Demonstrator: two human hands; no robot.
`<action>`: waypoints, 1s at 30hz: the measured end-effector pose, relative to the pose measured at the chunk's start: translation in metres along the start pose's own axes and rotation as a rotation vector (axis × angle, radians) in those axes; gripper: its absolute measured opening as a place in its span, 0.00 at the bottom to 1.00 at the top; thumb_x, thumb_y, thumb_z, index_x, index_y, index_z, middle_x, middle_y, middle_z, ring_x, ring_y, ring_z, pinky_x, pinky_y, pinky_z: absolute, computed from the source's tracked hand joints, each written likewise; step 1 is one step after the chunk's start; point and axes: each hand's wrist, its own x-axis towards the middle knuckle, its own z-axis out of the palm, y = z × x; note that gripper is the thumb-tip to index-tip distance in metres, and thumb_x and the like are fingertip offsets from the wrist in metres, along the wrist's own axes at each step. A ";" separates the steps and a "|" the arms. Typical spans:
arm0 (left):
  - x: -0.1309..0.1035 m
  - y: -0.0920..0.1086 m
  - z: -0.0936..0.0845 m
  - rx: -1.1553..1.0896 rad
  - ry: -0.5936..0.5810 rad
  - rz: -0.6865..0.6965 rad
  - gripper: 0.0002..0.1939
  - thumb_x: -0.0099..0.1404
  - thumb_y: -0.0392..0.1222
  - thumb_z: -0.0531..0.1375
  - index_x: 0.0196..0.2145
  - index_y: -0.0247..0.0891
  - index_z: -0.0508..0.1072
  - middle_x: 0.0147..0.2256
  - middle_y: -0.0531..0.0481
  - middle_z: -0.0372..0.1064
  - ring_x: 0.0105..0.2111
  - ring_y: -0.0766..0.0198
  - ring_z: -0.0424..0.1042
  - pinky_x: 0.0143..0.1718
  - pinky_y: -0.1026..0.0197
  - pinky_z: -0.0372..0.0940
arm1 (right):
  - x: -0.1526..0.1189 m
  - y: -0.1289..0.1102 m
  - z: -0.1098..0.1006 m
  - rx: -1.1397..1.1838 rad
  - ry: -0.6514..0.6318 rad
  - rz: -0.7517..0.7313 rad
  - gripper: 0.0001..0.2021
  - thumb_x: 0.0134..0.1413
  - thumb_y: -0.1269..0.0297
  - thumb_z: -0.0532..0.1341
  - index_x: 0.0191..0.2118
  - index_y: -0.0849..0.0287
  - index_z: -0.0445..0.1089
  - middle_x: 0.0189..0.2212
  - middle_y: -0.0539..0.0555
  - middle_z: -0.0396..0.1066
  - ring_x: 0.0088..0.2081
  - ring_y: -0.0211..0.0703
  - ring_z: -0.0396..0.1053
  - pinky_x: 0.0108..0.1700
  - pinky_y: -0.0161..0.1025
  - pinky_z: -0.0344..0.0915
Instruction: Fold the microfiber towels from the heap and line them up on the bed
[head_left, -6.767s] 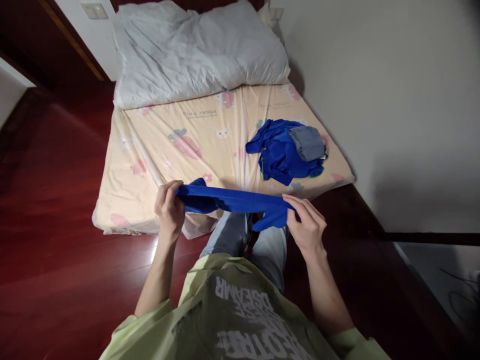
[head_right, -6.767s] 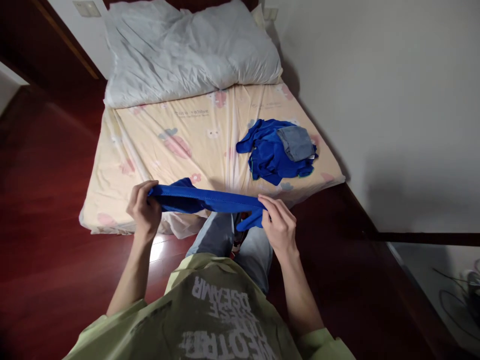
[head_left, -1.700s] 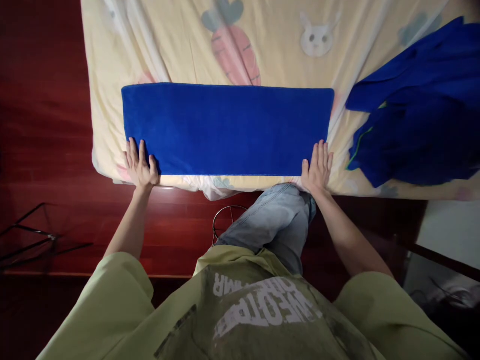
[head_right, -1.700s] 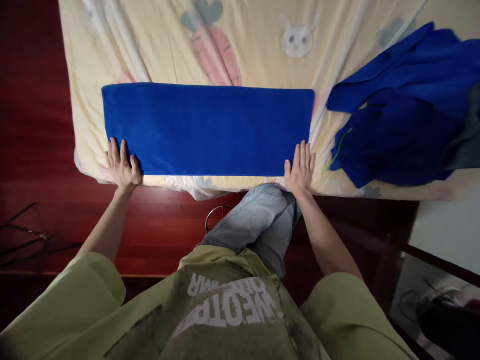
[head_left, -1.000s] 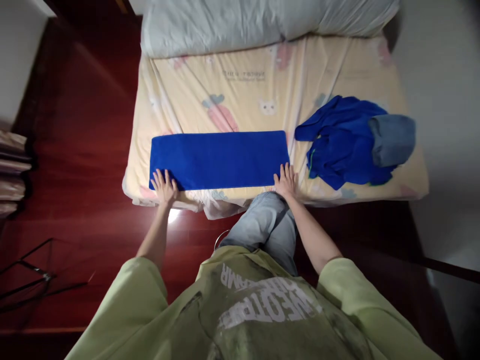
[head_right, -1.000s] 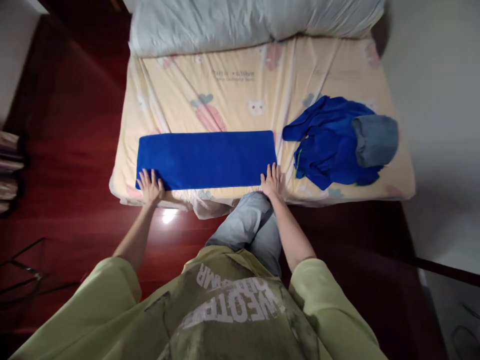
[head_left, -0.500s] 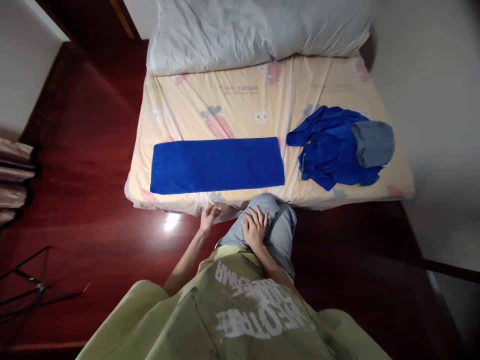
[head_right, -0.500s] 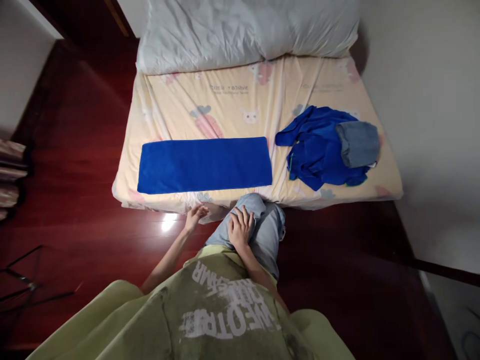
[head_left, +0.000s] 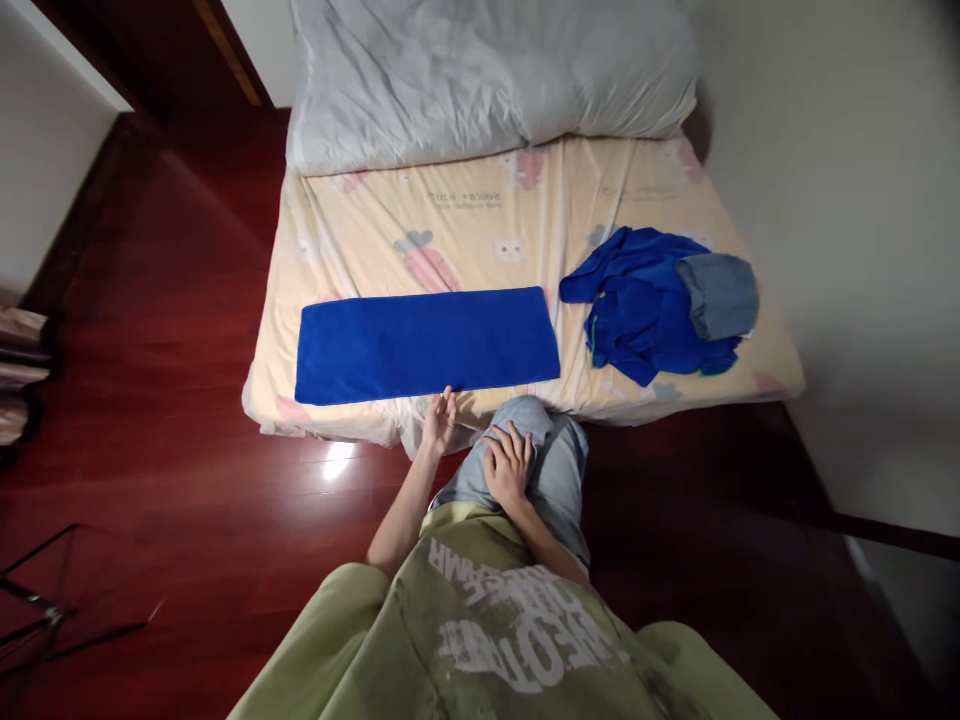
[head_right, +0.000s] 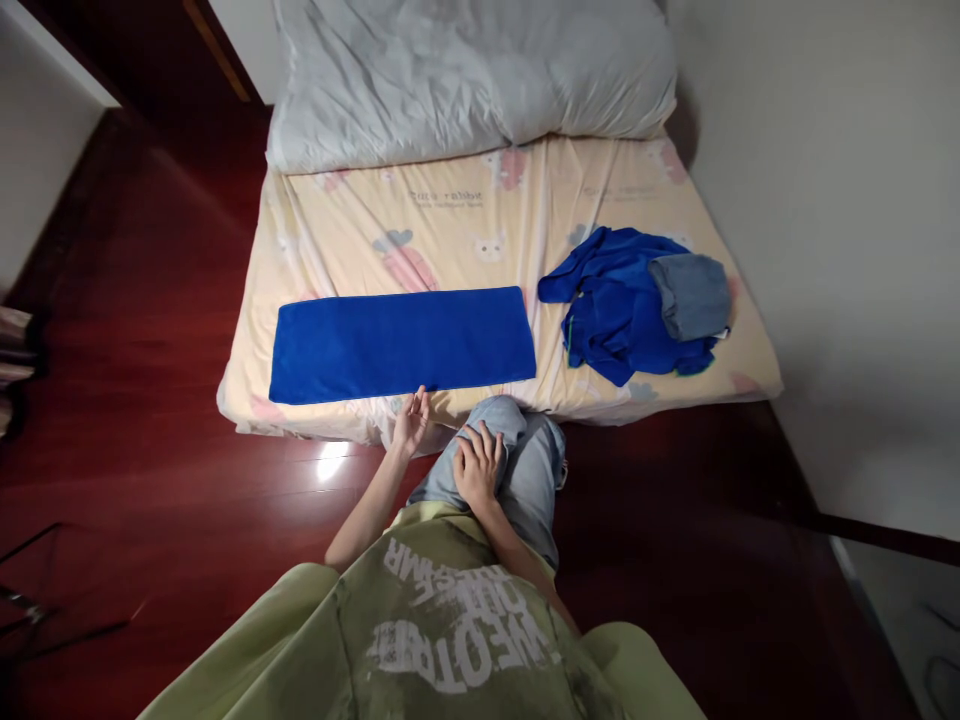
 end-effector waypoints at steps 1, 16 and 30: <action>0.002 0.000 0.002 -0.018 0.008 0.003 0.11 0.73 0.34 0.55 0.48 0.38 0.75 0.51 0.41 0.75 0.48 0.61 0.78 0.44 0.67 0.76 | -0.001 0.000 0.000 -0.013 -0.003 0.000 0.21 0.64 0.58 0.47 0.50 0.27 0.73 0.62 0.26 0.62 0.70 0.53 0.53 0.73 0.64 0.41; 0.024 -0.019 0.009 0.128 0.134 0.154 0.05 0.71 0.35 0.60 0.41 0.33 0.76 0.52 0.39 0.74 0.48 0.61 0.78 0.51 0.61 0.72 | 0.244 -0.026 -0.015 0.197 -0.085 -0.315 0.19 0.69 0.67 0.49 0.54 0.59 0.74 0.50 0.59 0.76 0.53 0.49 0.70 0.60 0.45 0.63; 0.032 -0.033 0.001 0.312 0.208 0.336 0.28 0.47 0.53 0.75 0.14 0.38 0.62 0.18 0.52 0.63 0.26 0.62 0.73 0.36 0.61 0.67 | 0.414 -0.092 0.064 -0.207 -0.445 -0.257 0.25 0.64 0.72 0.57 0.65 0.59 0.63 0.59 0.62 0.70 0.62 0.53 0.64 0.62 0.44 0.59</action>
